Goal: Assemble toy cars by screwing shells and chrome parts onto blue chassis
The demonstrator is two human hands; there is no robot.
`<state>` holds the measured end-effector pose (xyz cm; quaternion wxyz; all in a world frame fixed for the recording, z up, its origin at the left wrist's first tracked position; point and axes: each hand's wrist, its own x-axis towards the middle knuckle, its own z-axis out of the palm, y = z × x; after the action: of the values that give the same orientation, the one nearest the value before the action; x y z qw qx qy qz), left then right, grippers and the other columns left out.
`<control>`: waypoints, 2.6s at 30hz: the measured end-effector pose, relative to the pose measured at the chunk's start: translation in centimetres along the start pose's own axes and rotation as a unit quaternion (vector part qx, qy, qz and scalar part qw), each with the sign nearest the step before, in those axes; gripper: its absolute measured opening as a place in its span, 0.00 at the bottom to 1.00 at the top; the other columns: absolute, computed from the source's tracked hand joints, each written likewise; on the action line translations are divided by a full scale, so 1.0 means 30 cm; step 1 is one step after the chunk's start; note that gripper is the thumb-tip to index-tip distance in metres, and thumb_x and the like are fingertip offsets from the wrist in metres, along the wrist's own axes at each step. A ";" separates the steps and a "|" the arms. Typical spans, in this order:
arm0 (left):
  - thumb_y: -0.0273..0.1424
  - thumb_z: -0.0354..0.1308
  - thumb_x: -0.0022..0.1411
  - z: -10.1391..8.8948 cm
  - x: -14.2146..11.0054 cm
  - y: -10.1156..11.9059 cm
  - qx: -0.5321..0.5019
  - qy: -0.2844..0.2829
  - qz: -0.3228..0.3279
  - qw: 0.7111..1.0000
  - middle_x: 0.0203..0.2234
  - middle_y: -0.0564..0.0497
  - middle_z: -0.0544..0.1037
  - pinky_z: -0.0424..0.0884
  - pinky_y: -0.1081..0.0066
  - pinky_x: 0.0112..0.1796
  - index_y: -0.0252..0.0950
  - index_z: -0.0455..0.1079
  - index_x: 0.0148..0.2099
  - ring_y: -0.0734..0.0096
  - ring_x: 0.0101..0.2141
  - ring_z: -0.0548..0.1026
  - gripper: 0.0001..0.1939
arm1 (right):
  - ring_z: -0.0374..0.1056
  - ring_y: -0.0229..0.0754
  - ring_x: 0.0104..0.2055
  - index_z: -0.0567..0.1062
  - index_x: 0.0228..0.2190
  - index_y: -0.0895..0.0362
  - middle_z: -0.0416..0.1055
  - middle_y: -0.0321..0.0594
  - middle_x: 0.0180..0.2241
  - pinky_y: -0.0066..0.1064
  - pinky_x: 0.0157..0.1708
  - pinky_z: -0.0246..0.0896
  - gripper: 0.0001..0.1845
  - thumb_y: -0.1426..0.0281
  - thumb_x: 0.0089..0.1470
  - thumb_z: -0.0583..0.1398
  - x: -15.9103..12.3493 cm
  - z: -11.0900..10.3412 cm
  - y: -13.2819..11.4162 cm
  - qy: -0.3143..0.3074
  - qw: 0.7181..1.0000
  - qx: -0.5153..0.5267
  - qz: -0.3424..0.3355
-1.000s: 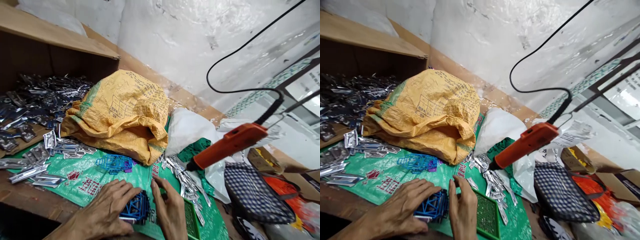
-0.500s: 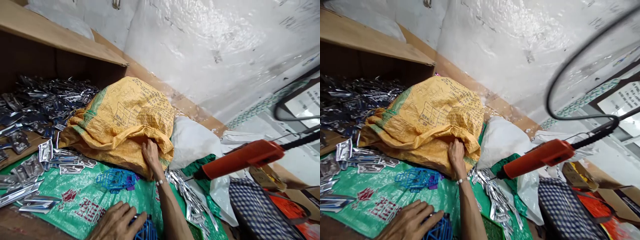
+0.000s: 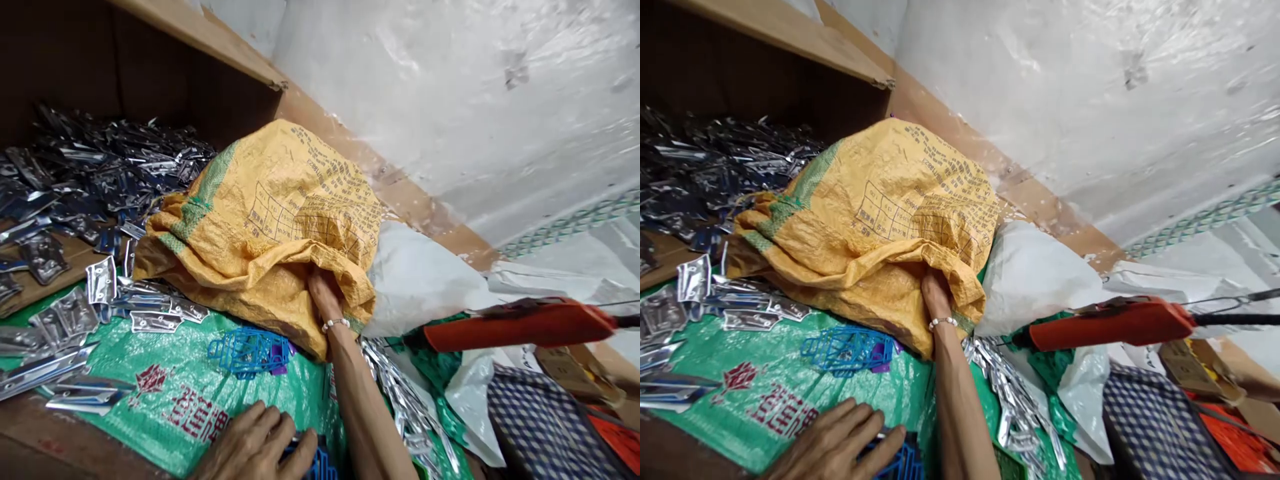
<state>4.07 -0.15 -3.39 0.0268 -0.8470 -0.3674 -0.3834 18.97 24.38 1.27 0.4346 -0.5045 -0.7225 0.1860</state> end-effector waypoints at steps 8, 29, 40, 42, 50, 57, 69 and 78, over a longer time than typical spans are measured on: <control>0.49 0.44 0.75 -0.104 0.024 -0.023 -0.058 -0.075 0.010 0.995 0.42 0.48 0.83 0.72 0.65 0.44 0.34 0.64 0.62 0.63 0.37 0.80 0.27 | 0.72 0.47 0.52 0.73 0.53 0.57 0.72 0.44 0.54 0.45 0.51 0.72 0.19 0.60 0.65 0.60 -0.044 -0.037 -0.122 -0.146 0.984 -0.091 0.038; 0.43 0.68 0.56 -0.075 -0.035 -0.007 -0.094 -0.131 -0.031 0.986 0.53 0.44 0.78 0.72 0.54 0.55 0.35 0.57 0.67 0.51 0.52 0.76 0.42 | 0.76 0.42 0.33 0.84 0.32 0.56 0.81 0.41 0.31 0.29 0.35 0.66 0.15 0.82 0.52 0.59 -0.398 -0.208 -0.385 -0.362 0.916 -0.169 0.021; 0.46 0.68 0.58 -0.103 -0.010 -0.006 -0.102 -0.109 -0.022 0.989 0.53 0.43 0.78 0.71 0.55 0.56 0.36 0.59 0.64 0.51 0.53 0.76 0.39 | 0.70 0.45 0.45 0.77 0.53 0.51 0.71 0.44 0.46 0.35 0.45 0.66 0.24 0.69 0.54 0.68 -0.404 -0.079 -0.366 -0.353 0.921 -0.165 -0.013; 0.46 0.68 0.57 -0.106 -0.004 -0.007 -0.104 -0.121 -0.022 0.987 0.52 0.42 0.78 0.72 0.55 0.55 0.35 0.60 0.63 0.49 0.52 0.76 0.38 | 0.69 0.44 0.42 0.79 0.48 0.54 0.70 0.42 0.42 0.34 0.42 0.65 0.18 0.73 0.53 0.67 -0.410 -0.063 -0.356 -0.340 0.926 -0.162 -0.012; 0.46 0.66 0.59 -0.090 -0.030 -0.019 -0.101 -0.117 -0.020 0.988 0.54 0.40 0.77 0.68 0.53 0.57 0.33 0.59 0.66 0.47 0.55 0.74 0.39 | 0.73 0.41 0.38 0.80 0.37 0.57 0.77 0.40 0.36 0.32 0.42 0.67 0.15 0.82 0.49 0.59 -0.463 -0.155 -0.356 -0.192 0.977 -0.083 0.035; 0.40 0.65 0.60 -0.129 0.016 -0.032 -0.103 -0.147 0.002 0.984 0.49 0.42 0.79 0.73 0.55 0.49 0.32 0.59 0.64 0.49 0.48 0.78 0.35 | 0.76 0.43 0.46 0.83 0.41 0.51 0.80 0.41 0.44 0.32 0.44 0.72 0.12 0.65 0.54 0.68 -0.711 -0.367 -0.458 0.004 0.973 0.075 0.220; 0.34 0.62 0.59 -0.139 0.023 -0.036 -0.155 -0.155 -0.050 0.974 0.50 0.40 0.79 0.75 0.55 0.50 0.35 0.41 0.73 0.50 0.49 0.79 0.48 | 0.78 0.43 0.45 0.82 0.44 0.54 0.80 0.45 0.44 0.32 0.44 0.75 0.12 0.70 0.58 0.65 -0.821 -0.198 -0.522 -0.018 0.986 0.114 0.121; 0.30 0.61 0.61 -0.178 0.027 -0.053 -0.227 -0.167 -0.041 0.959 0.60 0.40 0.73 0.71 0.55 0.57 0.41 0.39 0.74 0.54 0.57 0.75 0.47 | 0.75 0.47 0.52 0.76 0.48 0.56 0.76 0.51 0.50 0.37 0.50 0.75 0.13 0.76 0.64 0.57 -0.840 -0.190 -0.558 -0.026 0.989 -0.130 -0.058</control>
<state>0.04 -0.24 0.53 -0.2436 -0.8667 -0.3047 -0.3108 16.96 -6.10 5.16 0.3566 -0.5087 -0.7798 0.0775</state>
